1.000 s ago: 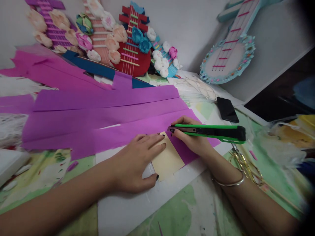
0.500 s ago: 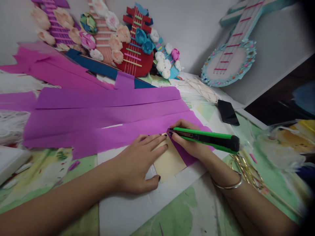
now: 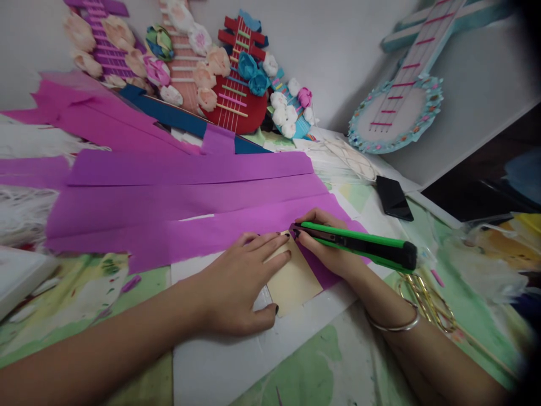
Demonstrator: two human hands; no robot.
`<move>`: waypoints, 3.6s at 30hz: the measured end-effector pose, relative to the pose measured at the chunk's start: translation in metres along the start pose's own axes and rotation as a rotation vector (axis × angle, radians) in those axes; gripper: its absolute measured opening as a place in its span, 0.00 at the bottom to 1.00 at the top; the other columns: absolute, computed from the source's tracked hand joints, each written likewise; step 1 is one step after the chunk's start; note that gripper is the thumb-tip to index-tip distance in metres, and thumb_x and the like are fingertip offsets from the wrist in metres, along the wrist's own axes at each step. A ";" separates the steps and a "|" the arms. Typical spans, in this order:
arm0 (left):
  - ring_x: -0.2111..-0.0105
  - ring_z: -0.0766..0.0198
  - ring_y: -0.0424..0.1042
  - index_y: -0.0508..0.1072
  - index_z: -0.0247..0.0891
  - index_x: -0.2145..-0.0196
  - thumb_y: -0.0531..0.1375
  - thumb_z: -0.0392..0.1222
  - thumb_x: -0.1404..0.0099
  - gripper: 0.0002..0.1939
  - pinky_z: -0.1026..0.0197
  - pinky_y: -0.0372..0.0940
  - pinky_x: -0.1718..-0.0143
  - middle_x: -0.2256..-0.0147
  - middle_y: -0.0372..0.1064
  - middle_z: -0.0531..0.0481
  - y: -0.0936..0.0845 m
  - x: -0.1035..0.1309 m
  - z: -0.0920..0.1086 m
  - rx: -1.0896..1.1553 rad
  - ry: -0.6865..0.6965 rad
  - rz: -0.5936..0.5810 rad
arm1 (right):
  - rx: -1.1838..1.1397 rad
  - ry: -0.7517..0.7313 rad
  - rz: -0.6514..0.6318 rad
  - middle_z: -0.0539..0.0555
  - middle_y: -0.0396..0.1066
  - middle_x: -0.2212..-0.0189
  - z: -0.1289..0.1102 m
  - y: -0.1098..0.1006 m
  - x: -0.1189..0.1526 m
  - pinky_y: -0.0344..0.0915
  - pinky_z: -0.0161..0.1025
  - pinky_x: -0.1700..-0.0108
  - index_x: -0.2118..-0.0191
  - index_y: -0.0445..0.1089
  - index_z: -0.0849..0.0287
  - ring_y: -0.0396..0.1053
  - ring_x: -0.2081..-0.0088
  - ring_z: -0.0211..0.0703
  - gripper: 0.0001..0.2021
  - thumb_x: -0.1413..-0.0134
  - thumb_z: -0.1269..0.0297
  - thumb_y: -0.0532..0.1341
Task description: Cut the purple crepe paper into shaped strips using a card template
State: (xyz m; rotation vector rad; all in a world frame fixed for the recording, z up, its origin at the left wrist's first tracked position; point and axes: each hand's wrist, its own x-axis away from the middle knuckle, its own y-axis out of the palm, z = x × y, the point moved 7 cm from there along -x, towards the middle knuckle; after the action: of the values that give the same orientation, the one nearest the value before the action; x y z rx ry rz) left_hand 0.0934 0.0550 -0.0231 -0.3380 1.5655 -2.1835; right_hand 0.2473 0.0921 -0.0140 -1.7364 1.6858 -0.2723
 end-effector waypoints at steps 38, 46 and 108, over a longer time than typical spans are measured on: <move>0.36 0.42 0.47 0.57 0.35 0.39 0.57 0.47 0.43 0.36 0.38 0.46 0.40 0.34 0.44 0.36 -0.002 0.002 0.000 0.021 0.016 0.046 | 0.107 0.049 0.030 0.52 0.75 0.68 -0.007 0.002 0.002 0.65 0.38 0.66 0.66 0.67 0.56 0.71 0.66 0.43 0.04 0.51 0.67 0.61; 0.35 0.43 0.46 0.56 0.35 0.38 0.57 0.47 0.43 0.36 0.39 0.45 0.39 0.34 0.43 0.36 -0.002 0.002 0.000 0.013 0.011 0.026 | 0.073 0.042 0.045 0.52 0.74 0.68 -0.004 0.000 0.003 0.65 0.39 0.65 0.65 0.68 0.56 0.71 0.66 0.43 0.04 0.49 0.66 0.61; 0.35 0.46 0.43 0.54 0.35 0.37 0.55 0.47 0.43 0.37 0.40 0.44 0.39 0.33 0.41 0.39 0.000 0.001 0.000 -0.003 -0.001 -0.009 | 0.092 0.019 -0.015 0.50 0.73 0.71 -0.005 0.001 0.006 0.63 0.36 0.67 0.67 0.66 0.57 0.69 0.69 0.40 0.04 0.51 0.69 0.61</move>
State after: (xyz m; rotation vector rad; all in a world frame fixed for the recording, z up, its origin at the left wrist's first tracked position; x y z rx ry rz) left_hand 0.0925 0.0548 -0.0233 -0.3476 1.5701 -2.1874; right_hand 0.2449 0.0845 -0.0128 -1.6843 1.6487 -0.3680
